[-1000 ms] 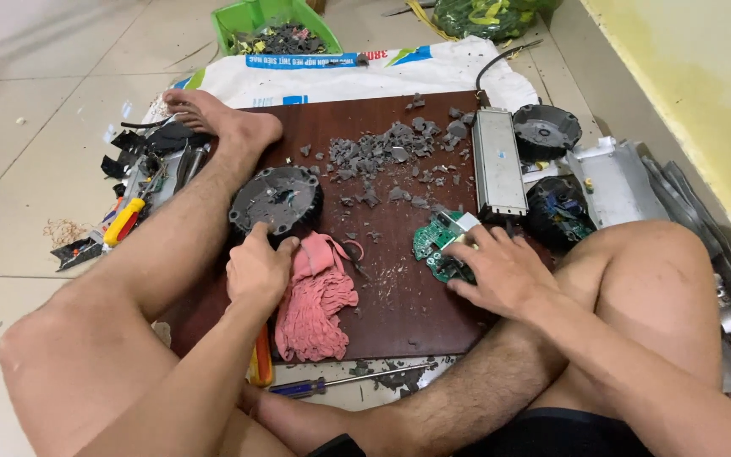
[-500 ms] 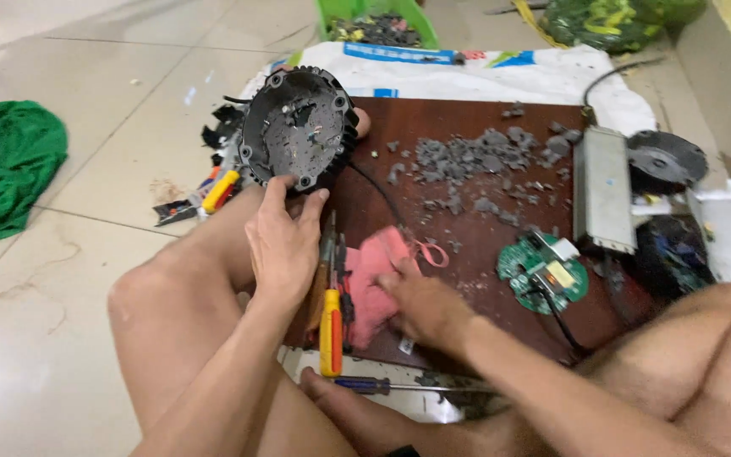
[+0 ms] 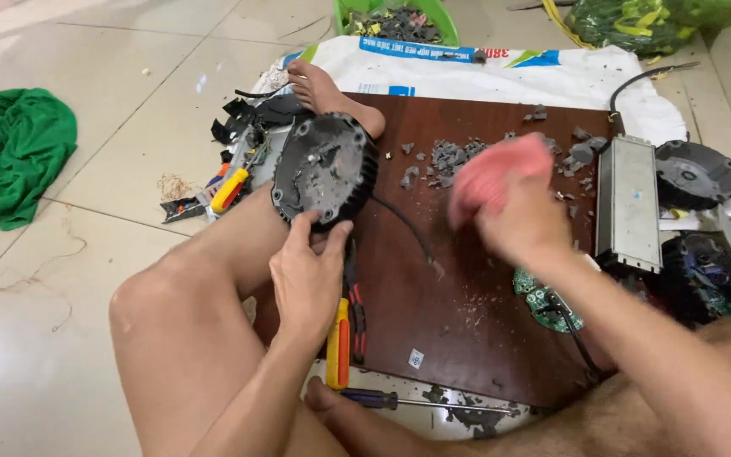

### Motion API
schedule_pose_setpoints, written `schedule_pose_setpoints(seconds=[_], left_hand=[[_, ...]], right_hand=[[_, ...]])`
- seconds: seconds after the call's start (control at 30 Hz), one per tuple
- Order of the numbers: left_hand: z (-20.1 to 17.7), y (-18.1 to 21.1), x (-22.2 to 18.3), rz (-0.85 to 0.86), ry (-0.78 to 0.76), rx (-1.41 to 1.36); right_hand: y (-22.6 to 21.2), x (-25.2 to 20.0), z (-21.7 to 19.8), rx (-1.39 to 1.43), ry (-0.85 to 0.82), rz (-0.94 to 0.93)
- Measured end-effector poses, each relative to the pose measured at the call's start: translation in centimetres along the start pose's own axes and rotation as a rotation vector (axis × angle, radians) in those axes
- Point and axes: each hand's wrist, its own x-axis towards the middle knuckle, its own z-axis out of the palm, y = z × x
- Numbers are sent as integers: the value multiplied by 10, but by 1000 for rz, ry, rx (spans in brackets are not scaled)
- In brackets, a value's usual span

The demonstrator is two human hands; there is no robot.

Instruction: Disassembling an electronic device by removing the circuit board and unscrewing internal components

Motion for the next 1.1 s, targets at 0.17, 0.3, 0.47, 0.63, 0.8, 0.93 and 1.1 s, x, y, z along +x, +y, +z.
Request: schedule_pose_setpoints(seconds=[0.17, 0.3, 0.47, 0.63, 0.8, 0.93, 1.1], left_hand=[[6, 4, 7, 35, -28, 20], [19, -7, 0, 17, -94, 100], [31, 5, 3, 20, -161, 148], [62, -8, 18, 93, -258, 377], [100, 24, 27, 463, -125, 848], [153, 116, -24, 433, -544, 604], [243, 81, -105, 663, -785, 572]], right_hand=[[-43, -92, 35, -296, -667, -194], [-4, -38, 68, -153, -506, -371], [32, 53, 11, -163, -101, -248], [62, 51, -69, 127, 273, -290], [94, 19, -97, 146, 183, -153], [125, 22, -94, 313, 78, 246], [120, -16, -115, 597, 91, 438]])
